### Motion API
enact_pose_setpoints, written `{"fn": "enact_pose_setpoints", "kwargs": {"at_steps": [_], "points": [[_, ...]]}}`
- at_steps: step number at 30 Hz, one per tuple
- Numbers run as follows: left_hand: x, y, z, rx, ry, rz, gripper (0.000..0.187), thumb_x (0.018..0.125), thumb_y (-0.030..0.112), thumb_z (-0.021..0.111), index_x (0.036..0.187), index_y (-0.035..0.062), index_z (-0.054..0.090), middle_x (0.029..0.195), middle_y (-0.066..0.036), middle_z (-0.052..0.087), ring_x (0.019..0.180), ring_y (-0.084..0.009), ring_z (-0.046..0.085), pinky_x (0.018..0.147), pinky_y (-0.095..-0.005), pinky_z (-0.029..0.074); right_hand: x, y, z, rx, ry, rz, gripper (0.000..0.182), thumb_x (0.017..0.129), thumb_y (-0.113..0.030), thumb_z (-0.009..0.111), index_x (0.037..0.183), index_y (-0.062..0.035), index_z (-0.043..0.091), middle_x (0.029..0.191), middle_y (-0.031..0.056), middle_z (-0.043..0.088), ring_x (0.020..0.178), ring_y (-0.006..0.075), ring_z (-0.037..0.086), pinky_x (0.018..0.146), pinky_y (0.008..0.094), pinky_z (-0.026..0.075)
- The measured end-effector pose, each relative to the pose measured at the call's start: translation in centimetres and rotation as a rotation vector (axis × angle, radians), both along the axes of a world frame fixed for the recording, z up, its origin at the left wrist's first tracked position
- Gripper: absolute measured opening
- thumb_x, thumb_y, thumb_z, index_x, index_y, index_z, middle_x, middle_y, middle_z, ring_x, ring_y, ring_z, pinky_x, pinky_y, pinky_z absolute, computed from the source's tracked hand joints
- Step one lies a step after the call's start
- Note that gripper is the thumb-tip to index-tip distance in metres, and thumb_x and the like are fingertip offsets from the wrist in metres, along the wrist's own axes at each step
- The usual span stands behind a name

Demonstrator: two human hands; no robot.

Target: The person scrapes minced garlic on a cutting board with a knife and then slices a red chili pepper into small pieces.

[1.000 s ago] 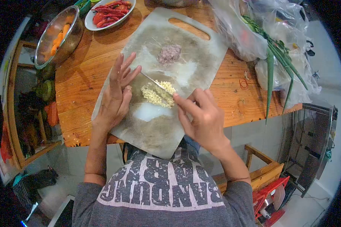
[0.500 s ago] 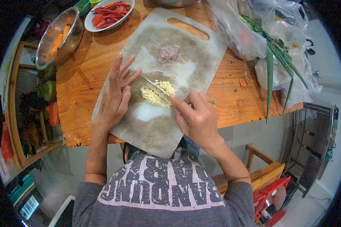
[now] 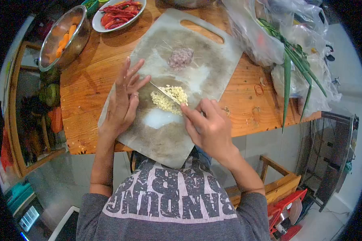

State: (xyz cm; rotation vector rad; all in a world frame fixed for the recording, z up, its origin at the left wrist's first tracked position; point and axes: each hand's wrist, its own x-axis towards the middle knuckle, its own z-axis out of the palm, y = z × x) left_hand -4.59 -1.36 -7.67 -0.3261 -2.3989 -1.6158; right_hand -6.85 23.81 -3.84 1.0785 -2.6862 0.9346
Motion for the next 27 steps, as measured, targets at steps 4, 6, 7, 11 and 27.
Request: {"fn": "enact_pose_setpoints", "kwargs": {"at_steps": [4, 6, 7, 11, 27], "points": [[-0.1, 0.4, 0.9, -0.04, 0.015, 0.0, 0.088, 0.083, -0.015, 0.04, 0.161, 0.0124, 0.01, 0.156, -0.025, 0.038, 0.126, -0.0362, 0.06, 0.107, -0.0428, 0.048, -0.4, 0.3, 0.3, 0.011, 0.008, -0.016, 0.04, 0.071, 0.001, 0.076, 0.11, -0.0092, 0.074, 0.078, 0.0051, 0.051, 0.07, 0.0219, 0.052, 0.056, 0.0339, 0.043], [-0.4, 0.5, 0.1, -0.074, 0.023, -0.003, 0.088, 0.083, -0.015, 0.04, 0.161, 0.0118, 0.01, 0.156, -0.025, 0.038, 0.126, -0.0354, 0.061, 0.108, -0.0434, 0.047, -0.5, 0.3, -0.4, -0.004, -0.031, -0.037, 0.041, 0.071, 0.001, 0.076, 0.11, -0.0093, 0.074, 0.077, 0.0048, 0.051, 0.07, 0.0216, 0.053, 0.056, 0.0337, 0.043], [-0.2, 0.4, 0.2, -0.063, 0.026, -0.002, 0.088, 0.083, -0.015, 0.04, 0.161, 0.0118, 0.01, 0.156, -0.025, 0.038, 0.125, -0.0352, 0.061, 0.108, -0.0435, 0.047, -0.2, 0.4, -0.1, -0.001, -0.019, -0.034, 0.041, 0.071, 0.001, 0.076, 0.11, -0.0096, 0.074, 0.077, 0.0047, 0.051, 0.07, 0.0215, 0.053, 0.056, 0.0336, 0.043], [0.0, 0.1, 0.6, -0.058, -0.007, 0.014, 0.088, 0.083, -0.015, 0.041, 0.161, 0.0119, 0.01, 0.155, -0.026, 0.039, 0.125, -0.0343, 0.062, 0.109, -0.044, 0.045, -0.1, 0.1, -0.7, -0.004, 0.018, -0.016, 0.042, 0.071, 0.0, 0.076, 0.111, -0.0106, 0.075, 0.078, 0.0044, 0.052, 0.07, 0.0211, 0.053, 0.056, 0.0331, 0.043], [-2.2, 0.9, 2.5, -0.114, -0.062, -0.13, 0.096, 0.078, -0.018, 0.039, 0.161, 0.0184, 0.006, 0.154, -0.02, 0.044, 0.131, -0.0328, 0.058, 0.101, -0.0453, 0.05, -1.2, 1.2, 0.7, -0.048, 0.045, -0.117, 0.04, 0.069, 0.004, 0.076, 0.107, -0.011, 0.077, 0.074, 0.0046, 0.051, 0.067, 0.0202, 0.052, 0.055, 0.0328, 0.042]]}}
